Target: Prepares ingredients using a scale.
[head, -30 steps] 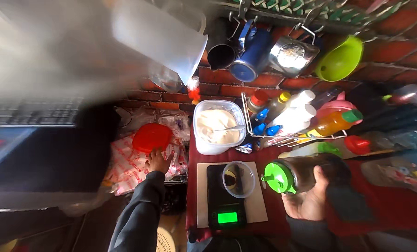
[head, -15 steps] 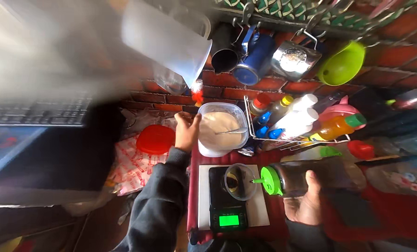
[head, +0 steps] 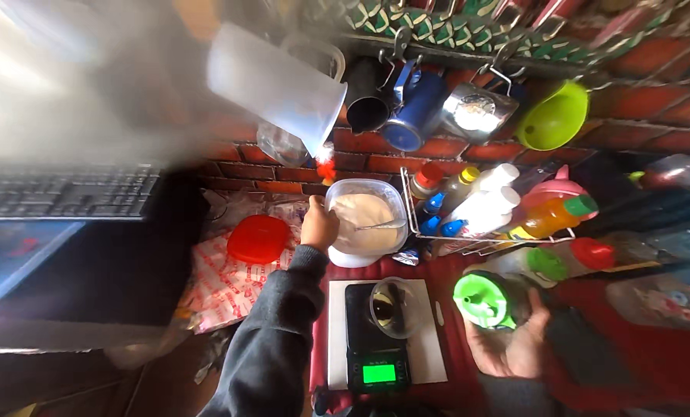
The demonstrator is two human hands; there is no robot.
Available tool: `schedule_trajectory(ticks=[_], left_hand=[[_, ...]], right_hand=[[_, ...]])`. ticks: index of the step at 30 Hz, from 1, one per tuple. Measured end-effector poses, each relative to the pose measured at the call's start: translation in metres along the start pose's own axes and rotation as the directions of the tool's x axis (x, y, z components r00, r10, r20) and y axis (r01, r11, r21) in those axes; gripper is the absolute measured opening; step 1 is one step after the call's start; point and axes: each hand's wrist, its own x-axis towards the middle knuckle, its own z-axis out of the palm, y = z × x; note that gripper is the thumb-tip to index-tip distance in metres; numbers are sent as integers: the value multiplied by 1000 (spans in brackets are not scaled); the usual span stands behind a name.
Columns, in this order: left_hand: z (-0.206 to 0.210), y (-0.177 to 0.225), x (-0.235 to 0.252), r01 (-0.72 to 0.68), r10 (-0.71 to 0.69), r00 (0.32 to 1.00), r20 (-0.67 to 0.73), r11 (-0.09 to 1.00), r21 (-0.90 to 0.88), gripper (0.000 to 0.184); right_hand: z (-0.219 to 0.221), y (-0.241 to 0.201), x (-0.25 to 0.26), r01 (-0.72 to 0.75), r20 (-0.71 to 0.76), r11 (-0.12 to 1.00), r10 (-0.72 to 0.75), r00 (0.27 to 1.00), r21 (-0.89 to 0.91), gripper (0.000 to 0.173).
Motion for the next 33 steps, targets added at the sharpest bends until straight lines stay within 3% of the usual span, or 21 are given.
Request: schedule_trajectory(ticks=[2,7,11,19,33], left_hand=[[0,-1,0,-26,26,1000,2,1000,-17,42],[1,-4,-6,-53,53,998,-30,999,-9,42],[2,-4,-9,-53,52,998,-31,998,-22,40],[4,-11,-14,-76,72,996,-54,993,-88,39],[3,-15,-19,-102,96,994,-55,987,-125,37]], right_hand=[[-8,1,9,-74,-44,997,76,996,37,55],[-49,8,56,-316,15,934,319,948,166,68],[-73,24,97,-399,74,894,393,917,202,79],[-50,25,103,-387,35,862,398,917,328,67],[-53,29,102,-363,46,880,367,929,305,70]])
